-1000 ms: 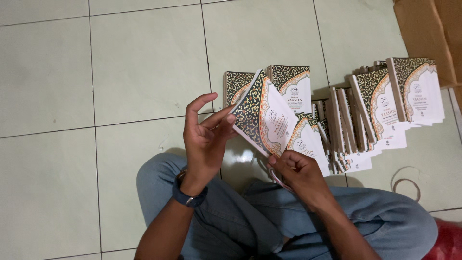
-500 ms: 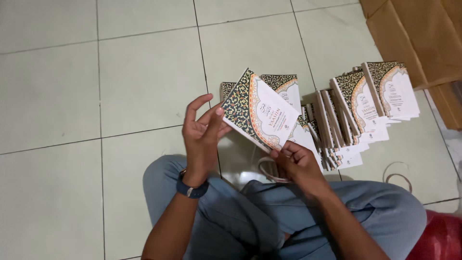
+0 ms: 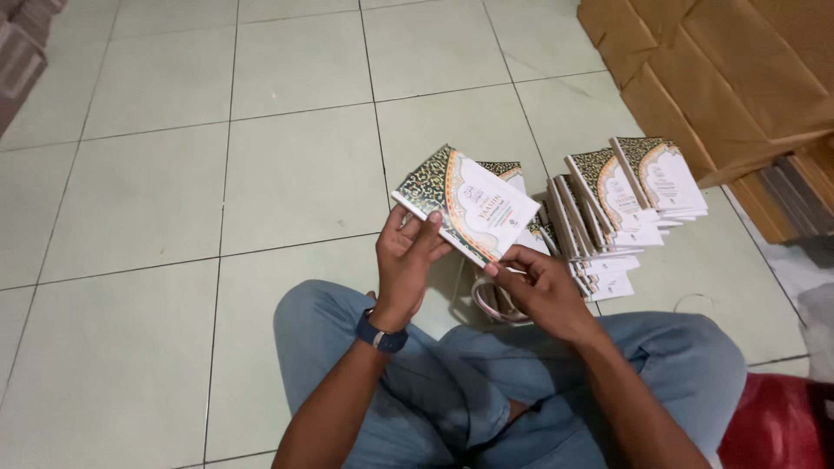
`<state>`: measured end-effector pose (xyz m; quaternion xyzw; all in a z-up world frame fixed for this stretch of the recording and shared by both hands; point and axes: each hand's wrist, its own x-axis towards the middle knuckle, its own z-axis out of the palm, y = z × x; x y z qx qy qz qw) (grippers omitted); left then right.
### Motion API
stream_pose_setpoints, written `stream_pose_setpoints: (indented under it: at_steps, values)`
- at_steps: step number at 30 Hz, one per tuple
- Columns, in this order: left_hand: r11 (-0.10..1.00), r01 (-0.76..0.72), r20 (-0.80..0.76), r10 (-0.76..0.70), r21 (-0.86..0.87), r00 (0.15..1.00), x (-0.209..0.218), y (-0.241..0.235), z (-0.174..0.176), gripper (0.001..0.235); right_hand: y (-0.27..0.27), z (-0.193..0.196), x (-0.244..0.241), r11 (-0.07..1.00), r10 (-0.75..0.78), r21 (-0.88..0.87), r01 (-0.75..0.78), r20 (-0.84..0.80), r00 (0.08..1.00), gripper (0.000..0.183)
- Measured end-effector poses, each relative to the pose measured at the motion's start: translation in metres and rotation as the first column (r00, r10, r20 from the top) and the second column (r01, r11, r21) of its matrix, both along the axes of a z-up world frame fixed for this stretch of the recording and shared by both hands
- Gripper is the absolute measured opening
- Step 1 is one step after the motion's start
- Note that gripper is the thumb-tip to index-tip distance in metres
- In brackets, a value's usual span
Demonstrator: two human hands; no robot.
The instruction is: The person sits on the floor and repeatedly picks up small books, wraps a strip of adhesive tape around the spine, and places the finished book into a growing stack. The person handles the books one at a time and uses a roll of tape to secure each spine.
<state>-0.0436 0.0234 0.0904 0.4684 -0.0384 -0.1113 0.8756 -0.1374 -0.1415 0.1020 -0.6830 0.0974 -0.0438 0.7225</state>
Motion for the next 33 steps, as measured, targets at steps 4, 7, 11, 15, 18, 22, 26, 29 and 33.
stream_pose_setpoints:
  at_steps: [4,7,11,15,18,22,26,29,33]
  values:
    - [0.998,0.026,0.053,-0.030,0.061,0.998,-0.035,-0.002,0.025,0.059,0.003,0.010,-0.014,0.999,0.010,-0.050,-0.006,0.071,0.997,0.014]
    - [0.978,0.173,0.073,-0.183,0.120,0.980,-0.059,-0.012,0.039,0.086,0.004,0.019,-0.018,0.998,0.028,-0.055,-0.021,0.114,0.993,0.014]
    - [0.978,0.182,0.066,-0.189,0.102,0.980,-0.066,-0.011,0.058,0.071,0.011,0.065,-0.032,1.000,0.003,-0.019,-0.001,0.092,0.996,0.005]
    - [0.972,0.120,0.132,-0.148,0.200,0.980,-0.086,-0.014,0.095,0.074,0.006,0.082,-0.044,0.996,-0.068,-0.053,0.070,0.046,0.997,0.011]
    - [0.970,0.072,0.066,-0.089,0.230,0.994,-0.085,-0.019,0.058,0.069,-0.008,0.050,-0.044,0.998,-0.065,-0.024,0.065,-0.003,0.998,0.012]
    - [0.951,0.027,0.035,-0.040,0.309,0.999,-0.077,-0.023,0.050,0.076,-0.009,0.048,-0.036,0.997,-0.070,-0.028,0.070,-0.028,0.997,0.010]
    - [0.962,0.110,-0.003,-0.113,0.249,0.994,-0.057,-0.034,0.032,0.098,-0.011,0.043,-0.024,0.956,-0.141,-0.256,0.143,0.026,0.990,0.010]
    - [0.956,0.191,-0.037,-0.187,0.221,0.982,-0.046,-0.040,0.019,0.106,-0.020,0.020,-0.015,0.921,-0.155,-0.358,0.157,0.035,0.987,0.009]
    - [0.962,0.209,-0.043,-0.205,0.178,0.978,-0.026,-0.058,-0.004,0.103,-0.033,-0.005,-0.005,0.849,-0.187,-0.487,0.204,0.084,0.979,0.009]
